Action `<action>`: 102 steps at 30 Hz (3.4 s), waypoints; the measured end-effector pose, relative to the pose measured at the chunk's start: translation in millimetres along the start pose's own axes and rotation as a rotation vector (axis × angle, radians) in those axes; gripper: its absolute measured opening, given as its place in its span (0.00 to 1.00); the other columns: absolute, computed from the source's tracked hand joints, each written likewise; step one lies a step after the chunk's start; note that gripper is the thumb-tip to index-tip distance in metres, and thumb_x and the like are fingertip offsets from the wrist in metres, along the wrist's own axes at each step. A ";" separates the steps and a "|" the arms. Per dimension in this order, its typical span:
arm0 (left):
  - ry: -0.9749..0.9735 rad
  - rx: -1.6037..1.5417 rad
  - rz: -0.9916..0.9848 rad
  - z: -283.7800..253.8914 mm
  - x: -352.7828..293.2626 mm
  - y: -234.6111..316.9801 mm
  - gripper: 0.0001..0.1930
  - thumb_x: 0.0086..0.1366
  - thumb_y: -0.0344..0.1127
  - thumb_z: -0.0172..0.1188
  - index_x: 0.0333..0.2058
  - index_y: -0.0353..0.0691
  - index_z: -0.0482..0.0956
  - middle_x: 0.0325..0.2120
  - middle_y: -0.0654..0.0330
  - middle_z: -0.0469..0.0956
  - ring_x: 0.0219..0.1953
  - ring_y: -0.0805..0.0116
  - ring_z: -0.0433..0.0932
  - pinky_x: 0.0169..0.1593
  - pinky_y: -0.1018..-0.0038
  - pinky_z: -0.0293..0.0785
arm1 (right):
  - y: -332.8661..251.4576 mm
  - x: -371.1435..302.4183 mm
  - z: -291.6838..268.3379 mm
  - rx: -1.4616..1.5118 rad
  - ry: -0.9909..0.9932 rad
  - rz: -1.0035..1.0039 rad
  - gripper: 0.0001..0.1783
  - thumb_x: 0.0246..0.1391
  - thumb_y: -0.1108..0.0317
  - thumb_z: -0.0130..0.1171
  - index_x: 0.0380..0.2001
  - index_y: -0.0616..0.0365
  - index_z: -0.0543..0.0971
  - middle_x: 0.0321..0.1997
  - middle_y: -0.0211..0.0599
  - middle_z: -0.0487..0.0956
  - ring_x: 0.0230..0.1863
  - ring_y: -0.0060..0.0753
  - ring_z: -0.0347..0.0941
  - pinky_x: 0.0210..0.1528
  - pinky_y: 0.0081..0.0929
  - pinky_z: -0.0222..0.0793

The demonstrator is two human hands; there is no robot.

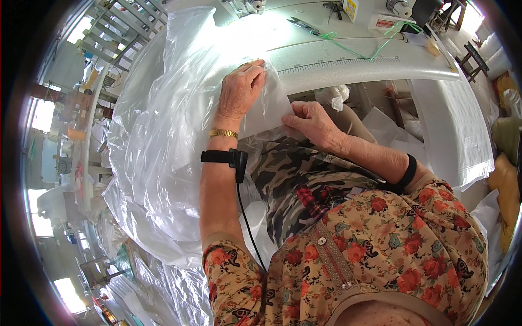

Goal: Sewing together large sheets of white plastic material using an industrial sewing machine.

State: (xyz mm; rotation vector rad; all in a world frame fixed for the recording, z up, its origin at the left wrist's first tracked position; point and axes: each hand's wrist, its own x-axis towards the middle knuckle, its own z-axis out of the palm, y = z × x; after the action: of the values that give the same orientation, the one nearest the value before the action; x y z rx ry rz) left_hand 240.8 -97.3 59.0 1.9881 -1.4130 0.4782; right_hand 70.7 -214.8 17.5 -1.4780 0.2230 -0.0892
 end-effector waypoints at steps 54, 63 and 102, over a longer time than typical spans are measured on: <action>-0.064 0.081 0.120 -9.8 -33.0 23.8 0.15 0.62 0.23 0.49 0.47 0.33 0.77 0.49 0.53 0.76 0.53 0.51 0.73 0.58 0.61 0.68 | -60.8 134.4 -51.2 -1.348 -0.028 -0.757 0.23 0.63 0.54 0.49 0.51 0.62 0.76 0.56 0.48 0.76 0.56 0.48 0.71 0.60 0.41 0.64; -0.039 0.065 0.100 -6.5 -32.2 25.2 0.14 0.61 0.25 0.50 0.46 0.34 0.78 0.48 0.54 0.76 0.52 0.53 0.74 0.60 0.61 0.68 | -62.0 132.0 -52.5 -1.377 -0.022 -0.745 0.25 0.62 0.51 0.51 0.51 0.60 0.76 0.54 0.46 0.77 0.53 0.45 0.73 0.57 0.43 0.66; 0.210 -0.389 -0.653 -19.8 1.6 -12.6 0.09 0.70 0.35 0.53 0.34 0.34 0.72 0.30 0.62 0.76 0.29 0.76 0.75 0.32 0.78 0.76 | -83.1 106.5 -38.1 -1.271 0.038 -0.663 0.13 0.60 0.55 0.57 0.38 0.54 0.80 0.28 0.31 0.80 0.42 0.33 0.76 0.66 0.48 0.52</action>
State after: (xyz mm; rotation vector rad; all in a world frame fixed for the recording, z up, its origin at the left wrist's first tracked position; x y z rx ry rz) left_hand 254.6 -82.2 70.7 1.8684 -0.6089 0.0974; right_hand 173.3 -280.6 87.1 -2.7720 -0.2629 -0.5915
